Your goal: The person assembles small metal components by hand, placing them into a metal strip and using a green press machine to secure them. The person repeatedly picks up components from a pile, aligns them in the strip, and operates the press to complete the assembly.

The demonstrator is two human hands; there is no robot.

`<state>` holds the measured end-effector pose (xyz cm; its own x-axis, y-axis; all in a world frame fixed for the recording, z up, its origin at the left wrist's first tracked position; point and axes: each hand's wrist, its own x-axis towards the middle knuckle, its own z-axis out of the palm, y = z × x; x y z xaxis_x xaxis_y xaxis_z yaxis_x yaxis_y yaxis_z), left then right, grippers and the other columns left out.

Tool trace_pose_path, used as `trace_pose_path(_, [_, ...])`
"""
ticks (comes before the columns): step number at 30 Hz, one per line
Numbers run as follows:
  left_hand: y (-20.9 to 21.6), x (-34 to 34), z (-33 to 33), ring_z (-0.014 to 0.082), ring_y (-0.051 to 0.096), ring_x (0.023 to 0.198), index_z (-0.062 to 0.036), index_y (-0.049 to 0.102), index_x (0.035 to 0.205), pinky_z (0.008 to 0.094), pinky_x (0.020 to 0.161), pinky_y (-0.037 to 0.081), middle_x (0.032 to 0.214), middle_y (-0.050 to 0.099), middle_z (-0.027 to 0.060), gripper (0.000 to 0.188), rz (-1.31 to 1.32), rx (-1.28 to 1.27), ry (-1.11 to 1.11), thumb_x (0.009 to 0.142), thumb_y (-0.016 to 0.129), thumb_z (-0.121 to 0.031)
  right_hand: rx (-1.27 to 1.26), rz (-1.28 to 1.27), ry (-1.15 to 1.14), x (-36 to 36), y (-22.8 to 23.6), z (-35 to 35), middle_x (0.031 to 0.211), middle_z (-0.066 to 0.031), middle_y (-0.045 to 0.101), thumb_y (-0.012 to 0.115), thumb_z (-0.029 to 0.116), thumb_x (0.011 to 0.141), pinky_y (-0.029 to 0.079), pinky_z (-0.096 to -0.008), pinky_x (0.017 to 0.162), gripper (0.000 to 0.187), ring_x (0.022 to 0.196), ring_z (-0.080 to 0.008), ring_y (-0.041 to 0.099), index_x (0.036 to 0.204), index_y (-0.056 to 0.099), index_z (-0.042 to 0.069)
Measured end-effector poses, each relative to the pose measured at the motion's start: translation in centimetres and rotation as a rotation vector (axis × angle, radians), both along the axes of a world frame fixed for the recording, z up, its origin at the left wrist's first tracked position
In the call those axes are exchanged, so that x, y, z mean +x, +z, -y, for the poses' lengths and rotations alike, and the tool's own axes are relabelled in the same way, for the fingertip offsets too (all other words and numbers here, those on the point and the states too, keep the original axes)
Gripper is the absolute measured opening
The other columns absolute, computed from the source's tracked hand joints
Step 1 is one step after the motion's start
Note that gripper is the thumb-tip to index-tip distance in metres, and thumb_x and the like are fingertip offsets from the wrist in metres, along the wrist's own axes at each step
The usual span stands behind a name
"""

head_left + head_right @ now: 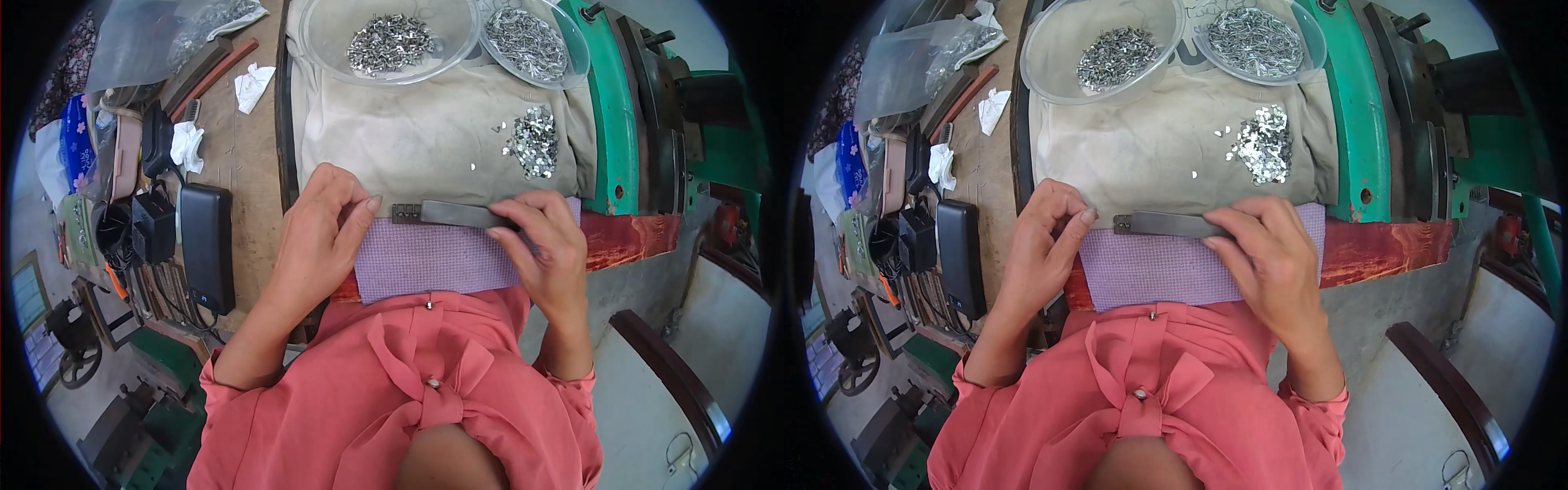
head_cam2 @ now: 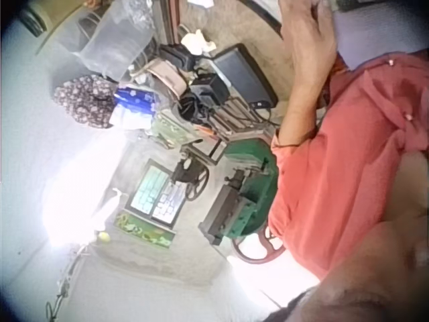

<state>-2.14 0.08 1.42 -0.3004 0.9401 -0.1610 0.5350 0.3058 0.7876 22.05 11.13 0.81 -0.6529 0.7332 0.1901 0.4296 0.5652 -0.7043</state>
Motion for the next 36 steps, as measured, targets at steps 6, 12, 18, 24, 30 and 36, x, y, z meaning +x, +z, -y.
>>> trace_pose_path(6, [-0.3, 0.5, 0.1, 0.0154, 0.051, 0.074, 0.0002, 0.059, 0.09, 0.0277, 0.065, 0.043, 0.092, 0.052, 0.0065, 0.012, 0.007, -0.058, -0.008, 0.091, 0.067, -0.009, 0.007, 0.025, 0.002, -1.2, -0.7, -0.2, 0.093, -0.0094, 0.063, 0.08, 0.003, 0.075, 0.049, -0.0375, 0.07, 0.027, 0.083, -0.0275, 0.061, 0.101, 0.072, 0.004])
trace_pose_path(12, [-1.1, 1.2, 0.4, 0.0169, 0.054, 0.075, -0.0009, 0.061, 0.092, 0.0289, 0.068, 0.047, 0.096, 0.054, 0.0079, 0.014, -0.011, -0.026, -0.016, 0.087, 0.072, -0.009, -0.041, 0.034, -0.114, 0.3, -0.7, -0.4, 0.092, -0.0094, 0.062, 0.08, 0.002, 0.076, 0.048, -0.0339, 0.066, 0.027, 0.077, -0.024, 0.061, 0.102, 0.073, 0.002])
trace_pose_path(18, [-1.3, 1.4, 0.2, 0.0208, 0.055, 0.078, -0.0011, 0.061, 0.095, 0.0309, 0.071, 0.048, 0.098, 0.054, 0.0099, 0.02, -0.108, -0.009, -0.048, 0.084, 0.075, -0.01, -0.08, 0.034, -0.128, 0.6, -1.3, -0.1, 0.092, -0.0092, 0.062, 0.08, 0.001, 0.076, 0.047, -0.0332, 0.065, 0.027, 0.077, -0.0227, 0.061, 0.102, 0.073, 0.002])
trace_pose_path(24, [-1.2, 1.2, 0.4, 0.0209, 0.055, 0.078, -0.0015, 0.061, 0.095, 0.0314, 0.07, 0.047, 0.099, 0.054, 0.01, 0.021, -0.074, -0.017, -0.039, 0.083, 0.075, -0.011, -0.08, 0.021, -0.127, 0.6, -1.3, -0.2, 0.092, -0.009, 0.063, 0.08, 0.001, 0.075, 0.047, -0.0332, 0.065, 0.028, 0.077, -0.0225, 0.061, 0.102, 0.073, 0.002])
trace_pose_path(30, [-0.7, 1.7, 0.0, 0.0211, 0.054, 0.077, -0.0021, 0.061, 0.094, 0.0314, 0.069, 0.047, 0.097, 0.053, 0.0096, 0.019, -0.087, -0.065, -0.016, 0.083, 0.075, -0.01, -0.066, 0.003, -0.113, 0.5, -1.6, -0.4, 0.092, -0.0089, 0.063, 0.081, 0.001, 0.075, 0.047, -0.0332, 0.065, 0.028, 0.078, -0.0228, 0.061, 0.102, 0.073, 0.003])
trace_pose_path(36, [-0.7, 1.7, -0.1, 0.0215, 0.053, 0.077, -0.0023, 0.061, 0.093, 0.0312, 0.069, 0.046, 0.096, 0.053, 0.0095, 0.019, -0.093, -0.07, -0.013, 0.083, 0.075, -0.009, -0.068, 0.007, -0.113, 0.5, -1.8, -0.5, 0.092, -0.0088, 0.063, 0.081, 0.001, 0.074, 0.047, -0.0332, 0.065, 0.029, 0.078, -0.023, 0.061, 0.102, 0.073, 0.003])
